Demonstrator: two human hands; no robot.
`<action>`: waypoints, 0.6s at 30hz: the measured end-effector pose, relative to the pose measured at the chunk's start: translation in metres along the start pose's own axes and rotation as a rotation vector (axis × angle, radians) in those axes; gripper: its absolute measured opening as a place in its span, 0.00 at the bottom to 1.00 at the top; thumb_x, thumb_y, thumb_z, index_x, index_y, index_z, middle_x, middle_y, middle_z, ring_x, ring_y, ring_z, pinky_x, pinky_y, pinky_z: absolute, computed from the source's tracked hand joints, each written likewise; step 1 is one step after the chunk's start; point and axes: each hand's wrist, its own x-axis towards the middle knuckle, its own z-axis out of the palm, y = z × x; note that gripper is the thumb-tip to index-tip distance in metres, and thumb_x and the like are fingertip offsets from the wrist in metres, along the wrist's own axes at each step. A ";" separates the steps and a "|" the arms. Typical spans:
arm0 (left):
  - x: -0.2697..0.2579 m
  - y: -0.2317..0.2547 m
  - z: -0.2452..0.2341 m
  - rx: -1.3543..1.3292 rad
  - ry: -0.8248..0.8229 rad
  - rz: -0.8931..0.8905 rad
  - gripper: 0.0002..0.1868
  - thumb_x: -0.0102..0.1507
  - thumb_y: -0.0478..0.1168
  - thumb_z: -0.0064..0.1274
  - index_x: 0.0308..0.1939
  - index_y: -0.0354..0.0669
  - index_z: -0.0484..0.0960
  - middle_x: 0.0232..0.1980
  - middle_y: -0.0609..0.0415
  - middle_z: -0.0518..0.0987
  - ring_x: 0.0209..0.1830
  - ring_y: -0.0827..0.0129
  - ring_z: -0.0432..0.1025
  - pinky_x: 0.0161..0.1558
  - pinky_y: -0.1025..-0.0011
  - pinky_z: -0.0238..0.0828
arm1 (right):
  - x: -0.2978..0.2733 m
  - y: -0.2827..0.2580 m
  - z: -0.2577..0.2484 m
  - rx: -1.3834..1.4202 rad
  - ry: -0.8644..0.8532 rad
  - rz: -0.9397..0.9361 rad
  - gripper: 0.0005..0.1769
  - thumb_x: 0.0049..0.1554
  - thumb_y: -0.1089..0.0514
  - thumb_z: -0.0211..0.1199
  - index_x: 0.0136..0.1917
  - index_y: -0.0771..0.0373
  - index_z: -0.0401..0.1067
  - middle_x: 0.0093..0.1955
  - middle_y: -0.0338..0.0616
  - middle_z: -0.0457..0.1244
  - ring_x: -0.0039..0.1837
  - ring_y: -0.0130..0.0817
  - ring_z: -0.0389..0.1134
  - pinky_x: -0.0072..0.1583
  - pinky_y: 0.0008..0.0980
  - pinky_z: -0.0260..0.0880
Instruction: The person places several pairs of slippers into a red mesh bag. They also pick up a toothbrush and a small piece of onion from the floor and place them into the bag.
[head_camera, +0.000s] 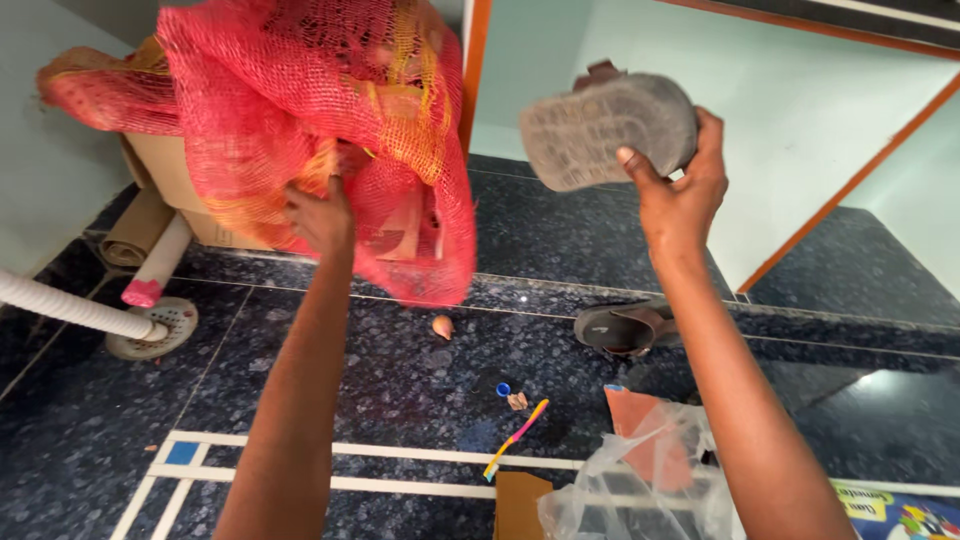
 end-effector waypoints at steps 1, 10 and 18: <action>0.006 -0.001 -0.014 -0.008 -0.039 -0.075 0.48 0.59 0.64 0.62 0.71 0.42 0.57 0.65 0.28 0.61 0.64 0.32 0.57 0.54 0.39 0.61 | 0.002 -0.007 0.003 0.119 -0.021 0.017 0.37 0.55 0.56 0.80 0.70 0.60 0.62 0.65 0.46 0.67 0.69 0.41 0.69 0.68 0.40 0.72; 0.021 0.035 -0.068 0.216 -0.217 0.012 0.32 0.66 0.66 0.53 0.57 0.43 0.77 0.55 0.36 0.81 0.59 0.40 0.74 0.60 0.40 0.64 | -0.003 -0.055 0.055 0.614 -0.188 -0.030 0.42 0.56 0.57 0.81 0.74 0.62 0.57 0.70 0.44 0.62 0.75 0.38 0.64 0.78 0.40 0.69; 0.095 0.029 -0.098 -0.174 0.359 0.323 0.16 0.71 0.45 0.46 0.49 0.32 0.78 0.48 0.31 0.76 0.49 0.43 0.73 0.52 0.48 0.66 | -0.041 -0.067 0.132 0.588 -0.536 -0.007 0.35 0.53 0.61 0.75 0.70 0.64 0.62 0.65 0.45 0.65 0.66 0.34 0.71 0.63 0.32 0.76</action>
